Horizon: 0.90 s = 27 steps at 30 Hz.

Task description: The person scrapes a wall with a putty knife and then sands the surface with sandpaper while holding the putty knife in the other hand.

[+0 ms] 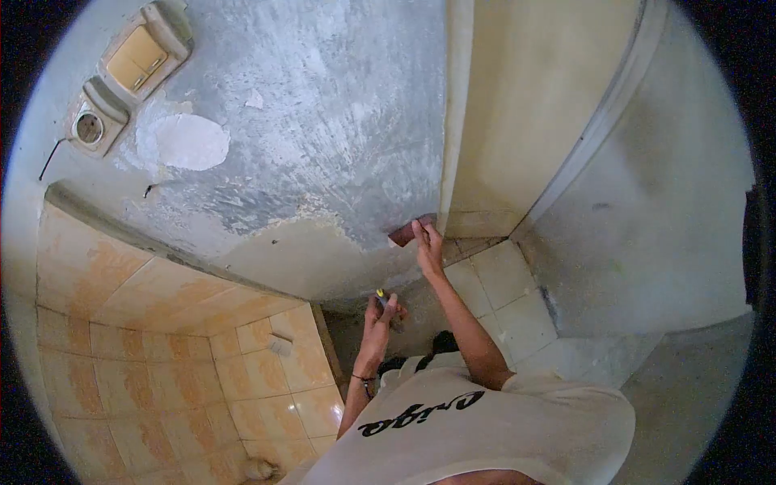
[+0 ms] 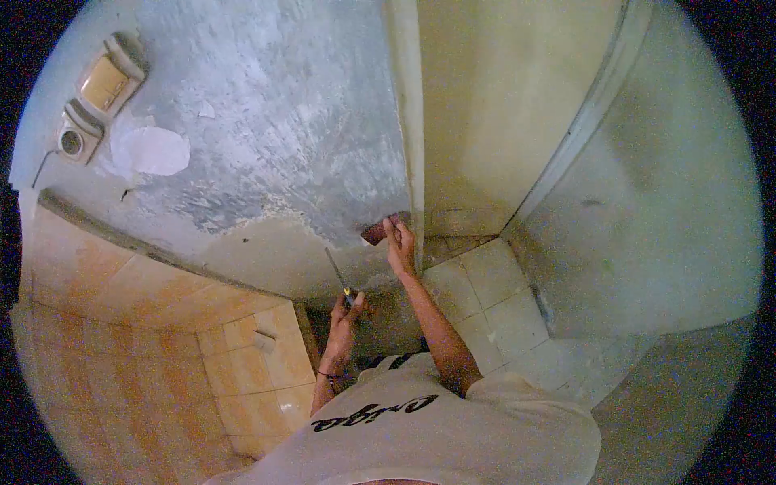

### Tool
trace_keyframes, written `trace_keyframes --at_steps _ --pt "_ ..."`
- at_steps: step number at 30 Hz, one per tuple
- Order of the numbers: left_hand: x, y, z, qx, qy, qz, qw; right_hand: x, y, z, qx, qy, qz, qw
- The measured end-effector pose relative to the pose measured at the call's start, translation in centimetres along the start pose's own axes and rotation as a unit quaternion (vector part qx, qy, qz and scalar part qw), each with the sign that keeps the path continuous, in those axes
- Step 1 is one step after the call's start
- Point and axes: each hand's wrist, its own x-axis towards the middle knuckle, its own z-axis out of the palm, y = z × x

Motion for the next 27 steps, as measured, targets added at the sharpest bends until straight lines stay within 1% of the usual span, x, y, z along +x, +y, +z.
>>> trace_keyframes --at_steps 1,3,4,5,7,9,10,12,13,15,16,18,19,21,22,23,24,25,27 --pt "-0.2 0.2 0.4 -0.005 0.007 0.002 1.0 -0.1 0.6 0.0 -0.002 -0.008 -0.001 1.0" --pt "-0.3 0.7 0.9 0.003 0.019 -0.029 0.999 -0.6 1.1 0.1 0.032 0.043 -0.078 0.996" --pt "-0.4 0.4 0.9 -0.001 0.023 -0.028 0.999 -1.2 1.0 0.1 0.031 0.038 -0.079 0.996" --pt "-0.3 0.1 0.8 0.003 0.011 -0.016 1.0 -1.6 0.9 0.1 0.049 0.053 -0.084 0.994" --pt "0.3 0.1 0.5 0.007 -0.001 0.008 1.0 -0.7 -1.2 0.3 0.071 0.066 -0.1 0.99" --pt "0.0 0.4 0.1 0.02 -0.022 -0.024 0.999 -0.1 -3.3 -0.4 -0.003 0.062 -0.037 0.997" --pt "-0.1 0.6 0.2 0.016 -0.021 -0.024 0.999 0.1 -4.1 -0.3 -0.005 0.059 -0.037 0.998" --pt "-0.6 0.8 0.1 0.036 -0.013 -0.006 0.999 0.0 -4.8 -0.1 0.098 0.052 -0.046 0.993" --pt "-0.6 0.6 -0.3 0.035 -0.014 -0.007 0.999 -0.3 -4.3 0.0 0.096 0.052 -0.046 0.993" --pt "-0.2 -0.2 -1.4 0.054 -0.036 0.014 0.998 -0.9 -2.4 0.4 0.026 0.09 -0.085 0.992" --pt "-0.6 0.4 -1.4 0.055 -0.041 0.015 0.998 -1.0 -1.3 0.4 0.025 0.094 -0.087 0.991" --pt "-1.4 1.8 -1.5 0.025 -0.013 -0.027 0.999 -0.8 0.1 0.3 0.071 0.075 -0.057 0.993" --pt "-1.1 2.0 -1.6 0.027 -0.018 -0.021 0.999 -0.3 -1.8 0.2 0.072 0.079 -0.064 0.992" --pt "-1.2 1.7 -2.4 0.026 -0.004 -0.028 0.999 -0.1 -5.3 0.1 0.047 0.115 -0.033 0.992" --pt "-0.9 1.6 -2.9 0.03 -0.009 -0.027 0.999 0.5 -6.0 0.4 0.049 0.121 -0.034 0.991" --pt "-0.5 1.0 -3.3 0.006 -0.013 -0.006 1.0 1.0 -6.7 0.4 0.068 0.127 -0.065 0.987" --pt "-0.4 0.5 -3.5 -0.02 -0.015 0.013 1.0 0.9 -7.0 0.2 0.085 0.131 -0.095 0.983" --pt "-0.4 0.5 -3.7 -0.021 -0.016 0.011 1.0 0.8 -5.8 0.0 0.082 0.132 -0.093 0.983" --pt "-0.3 0.8 -4.2 0.004 -0.012 0.035 0.999 0.2 -4.2 -0.1 0.033 0.116 -0.058 0.991"
